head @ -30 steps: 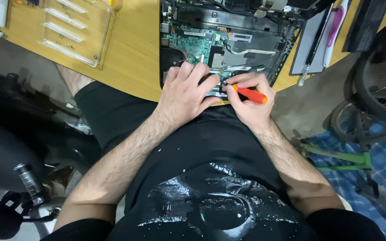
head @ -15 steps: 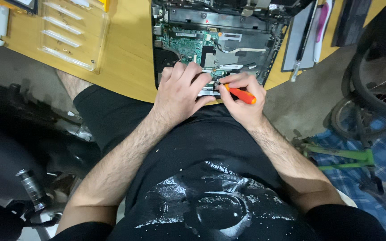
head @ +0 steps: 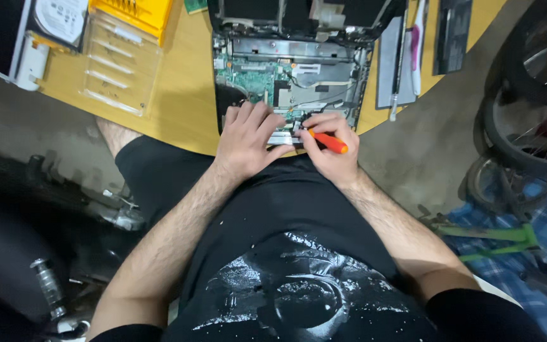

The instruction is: The person uses a screwdriver to remove screws from a disassembled laptop motherboard. They then remove a small green circuit board, inspect it, and reinsert it into the motherboard, securing it with screws.

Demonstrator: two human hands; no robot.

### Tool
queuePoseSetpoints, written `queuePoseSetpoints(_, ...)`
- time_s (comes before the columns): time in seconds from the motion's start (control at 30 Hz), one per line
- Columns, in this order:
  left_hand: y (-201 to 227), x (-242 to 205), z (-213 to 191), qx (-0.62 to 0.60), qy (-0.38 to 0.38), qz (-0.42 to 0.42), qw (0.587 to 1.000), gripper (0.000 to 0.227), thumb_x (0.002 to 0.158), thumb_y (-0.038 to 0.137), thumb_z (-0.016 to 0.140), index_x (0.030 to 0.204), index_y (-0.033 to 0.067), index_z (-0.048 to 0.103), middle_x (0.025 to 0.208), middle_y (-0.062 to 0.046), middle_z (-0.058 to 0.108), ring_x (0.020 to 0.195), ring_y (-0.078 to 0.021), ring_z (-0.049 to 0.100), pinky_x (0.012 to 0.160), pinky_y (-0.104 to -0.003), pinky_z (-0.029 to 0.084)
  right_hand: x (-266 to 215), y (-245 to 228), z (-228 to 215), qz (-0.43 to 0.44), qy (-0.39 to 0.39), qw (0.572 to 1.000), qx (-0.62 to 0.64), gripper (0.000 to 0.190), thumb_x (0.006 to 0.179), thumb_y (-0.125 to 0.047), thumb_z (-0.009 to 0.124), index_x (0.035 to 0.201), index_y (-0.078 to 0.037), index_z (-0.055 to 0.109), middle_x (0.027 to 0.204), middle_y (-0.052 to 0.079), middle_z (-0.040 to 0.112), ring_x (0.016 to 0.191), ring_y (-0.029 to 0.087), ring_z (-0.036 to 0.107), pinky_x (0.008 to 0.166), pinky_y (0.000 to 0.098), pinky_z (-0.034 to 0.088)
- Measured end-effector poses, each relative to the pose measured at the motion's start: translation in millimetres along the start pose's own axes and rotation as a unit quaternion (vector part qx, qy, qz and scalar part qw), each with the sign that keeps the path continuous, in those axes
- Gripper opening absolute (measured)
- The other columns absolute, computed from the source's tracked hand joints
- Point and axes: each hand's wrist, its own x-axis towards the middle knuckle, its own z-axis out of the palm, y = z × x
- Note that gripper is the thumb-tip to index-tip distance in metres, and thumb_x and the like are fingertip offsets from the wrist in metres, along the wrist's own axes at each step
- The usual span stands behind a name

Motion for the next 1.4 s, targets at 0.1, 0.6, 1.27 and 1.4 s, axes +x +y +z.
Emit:
queuePoseSetpoints(0.1, -4, -4, 4, -0.056, 0.023, -0.001, 0.998, 0.051, 0.117, 0.071, 0.073, 0.119, 0.0205, 0.071, 0.108, -0.002, 0.057, 0.094, -0.0278, 0.061, 0.091, -0.044, 0.047, 3, -10, -8, -0.006, 0.017, 0.999, 0.027, 0.021, 0.111, 0.006, 0.089, 0.101, 0.002, 0.071, 0.103, 0.023, 0.088, 0.092, 0.043, 0.087, 0.082, 0.044, 0.067)
queuePoseSetpoints(0.6, 9, 40, 7, 0.082, 0.038, -0.016, 0.996, 0.022, 0.107, 0.036, 0.089, 0.112, 0.0209, 0.074, 0.104, -0.003, 0.056, 0.092, -0.0321, 0.062, 0.076, -0.048, 0.045, -62, 7, -58, 0.178, -0.003, 0.981, 0.078, 0.015, 0.12, -0.003, 0.076, 0.107, 0.003, 0.071, 0.079, 0.016, 0.084, 0.053, 0.02, 0.079, 0.054, 0.0304, 0.062)
queuePoseSetpoints(1.27, -5, 66, 7, 0.138, 0.022, -0.052, 0.989, 0.026, 0.099, 0.023, 0.099, 0.113, 0.0245, 0.076, 0.114, 0.002, 0.054, 0.101, -0.0257, 0.062, 0.082, -0.043, 0.042, -77, 17, -72, 0.242, -0.052, 0.962, 0.118, 0.022, 0.122, -0.01, 0.067, 0.139, 0.005, 0.067, 0.088, 0.018, 0.084, 0.061, 0.019, 0.075, 0.065, 0.036, 0.064)
queuePoseSetpoints(1.4, -3, 62, 3, 0.102, -0.004, -0.044, 0.994, 0.03, 0.099, 0.025, 0.098, 0.119, 0.0251, 0.076, 0.114, 0.0, 0.057, 0.102, -0.0299, 0.064, 0.082, -0.048, 0.046, -78, 24, -77, 0.241, -0.049, 0.968, 0.056, 0.016, 0.124, -0.011, 0.065, 0.126, 0.003, 0.073, 0.08, 0.013, 0.078, 0.067, 0.021, 0.068, 0.071, 0.0398, 0.061)
